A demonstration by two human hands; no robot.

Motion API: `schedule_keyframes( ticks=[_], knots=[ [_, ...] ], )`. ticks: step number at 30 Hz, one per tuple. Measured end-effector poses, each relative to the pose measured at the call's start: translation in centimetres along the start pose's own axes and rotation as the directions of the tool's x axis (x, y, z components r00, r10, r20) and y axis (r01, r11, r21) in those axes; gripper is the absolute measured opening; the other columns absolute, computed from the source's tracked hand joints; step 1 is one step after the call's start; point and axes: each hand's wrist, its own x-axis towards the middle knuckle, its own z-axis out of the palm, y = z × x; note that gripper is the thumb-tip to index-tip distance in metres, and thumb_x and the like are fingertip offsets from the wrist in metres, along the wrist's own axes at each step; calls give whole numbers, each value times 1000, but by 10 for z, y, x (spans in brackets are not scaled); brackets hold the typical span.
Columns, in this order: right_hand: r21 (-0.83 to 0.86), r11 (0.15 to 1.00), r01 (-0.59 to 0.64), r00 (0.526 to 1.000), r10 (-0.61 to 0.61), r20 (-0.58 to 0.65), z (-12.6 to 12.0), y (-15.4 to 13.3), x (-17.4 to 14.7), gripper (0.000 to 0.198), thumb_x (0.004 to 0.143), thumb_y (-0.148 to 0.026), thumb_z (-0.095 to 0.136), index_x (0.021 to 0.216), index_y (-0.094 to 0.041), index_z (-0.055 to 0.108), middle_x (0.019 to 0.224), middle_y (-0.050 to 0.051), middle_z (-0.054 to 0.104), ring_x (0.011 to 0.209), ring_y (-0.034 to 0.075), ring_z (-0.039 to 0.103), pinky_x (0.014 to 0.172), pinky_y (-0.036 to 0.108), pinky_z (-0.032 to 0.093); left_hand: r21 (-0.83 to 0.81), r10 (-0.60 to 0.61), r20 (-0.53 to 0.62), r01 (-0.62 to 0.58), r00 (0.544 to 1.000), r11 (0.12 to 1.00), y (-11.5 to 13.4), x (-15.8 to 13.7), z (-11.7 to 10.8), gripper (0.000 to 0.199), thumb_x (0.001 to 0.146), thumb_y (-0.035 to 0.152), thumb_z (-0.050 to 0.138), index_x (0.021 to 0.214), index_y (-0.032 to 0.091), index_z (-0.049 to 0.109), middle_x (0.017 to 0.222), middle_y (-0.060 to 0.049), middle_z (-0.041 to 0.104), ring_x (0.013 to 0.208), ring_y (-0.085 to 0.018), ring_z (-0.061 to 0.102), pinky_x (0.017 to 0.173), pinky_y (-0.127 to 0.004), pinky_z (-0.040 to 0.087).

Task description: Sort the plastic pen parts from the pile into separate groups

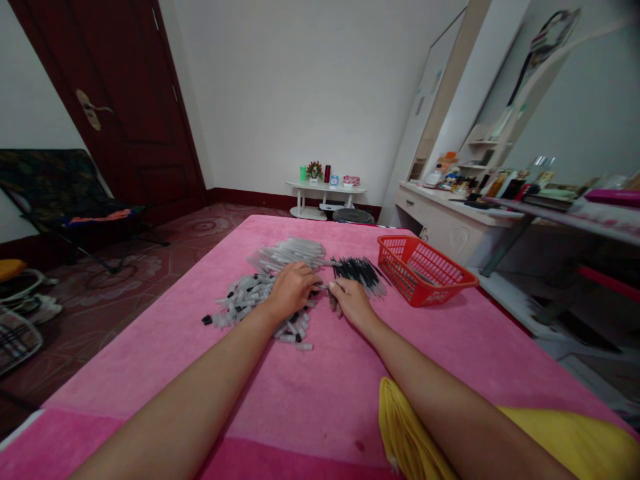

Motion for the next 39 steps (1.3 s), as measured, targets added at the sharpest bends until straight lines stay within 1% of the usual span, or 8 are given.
schedule_keyframes(
  ticks=[5, 10, 15, 20, 22, 26, 30, 39],
  knots=[
    [55, 997, -56, 998, 55, 23, -1, -1, 0, 40, 87, -46, 37, 63, -18, 50, 45, -2, 53, 32, 10, 46, 34, 19, 32, -8, 8, -16, -9, 1000, 1000, 0, 0, 0, 16, 81, 18, 56, 89, 20, 69, 80, -7, 66, 86, -22, 55, 75, -34, 40],
    [-196, 973, 122, 989, -101, 112, -1, -12, -7, 39, 81, -47, 53, 59, -16, 54, 51, -2, 54, 47, 9, 49, 46, 19, 31, -32, -112, -183, 108, 977, 994, -8, -1, -5, 20, 78, 11, 55, 93, 19, 67, 84, -6, 66, 86, -21, 56, 77, -33, 43],
    [-285, 886, 365, 852, -195, 486, 5, -43, -27, 29, 61, -42, 76, 69, -17, 65, 61, -3, 60, 56, 9, 50, 50, 19, 27, -127, -215, -401, 179, 890, 976, -17, -4, -8, 15, 81, 15, 54, 93, 18, 63, 90, -6, 67, 88, -20, 59, 81, -33, 45],
    [-277, 815, 510, 750, -263, 607, 7, -60, -35, 19, 64, -33, 75, 71, -17, 66, 68, -2, 64, 61, 10, 53, 53, 20, 29, -398, -401, -447, 223, 800, 890, -13, 2, -10, 10, 78, 16, 56, 87, 18, 60, 86, -4, 66, 84, -18, 62, 79, -31, 48],
    [-230, 866, 443, 792, -259, 553, 7, -55, -31, 13, 70, -29, 68, 71, -16, 64, 65, -1, 62, 59, 10, 52, 52, 20, 31, -586, -529, -429, 220, 732, 780, -10, 7, -10, 10, 77, 18, 57, 86, 18, 58, 83, -3, 66, 79, -16, 63, 74, -28, 50],
    [-32, 987, 159, 954, -146, 262, 6, -31, -14, 11, 77, -24, 53, 77, -15, 60, 62, -2, 58, 51, 9, 53, 49, 20, 37, -884, -752, -260, 163, 606, 438, -7, 14, -9, 20, 72, 26, 64, 85, 17, 51, 80, -3, 66, 76, -17, 66, 67, -28, 53],
    [63, 997, 47, 999, -46, -8, 2, -6, 0, 12, 71, -22, 55, 80, -15, 59, 62, -2, 57, 49, 10, 53, 46, 21, 41, -979, -842, -61, 134, 537, 156, -8, 14, -5, 32, 65, 33, 70, 84, 15, 51, 81, -4, 67, 73, -16, 66, 62, -27, 55],
    [-19, 998, 58, 994, -60, -91, -3, 6, 4, 15, 72, -25, 56, 81, -15, 61, 63, 0, 59, 54, 11, 55, 50, 22, 43, -988, -836, 18, 139, 549, 71, -2, 14, -3, 39, 59, 36, 76, 82, 14, 53, 76, -1, 64, 70, -14, 65, 60, -26, 57]
  ],
)
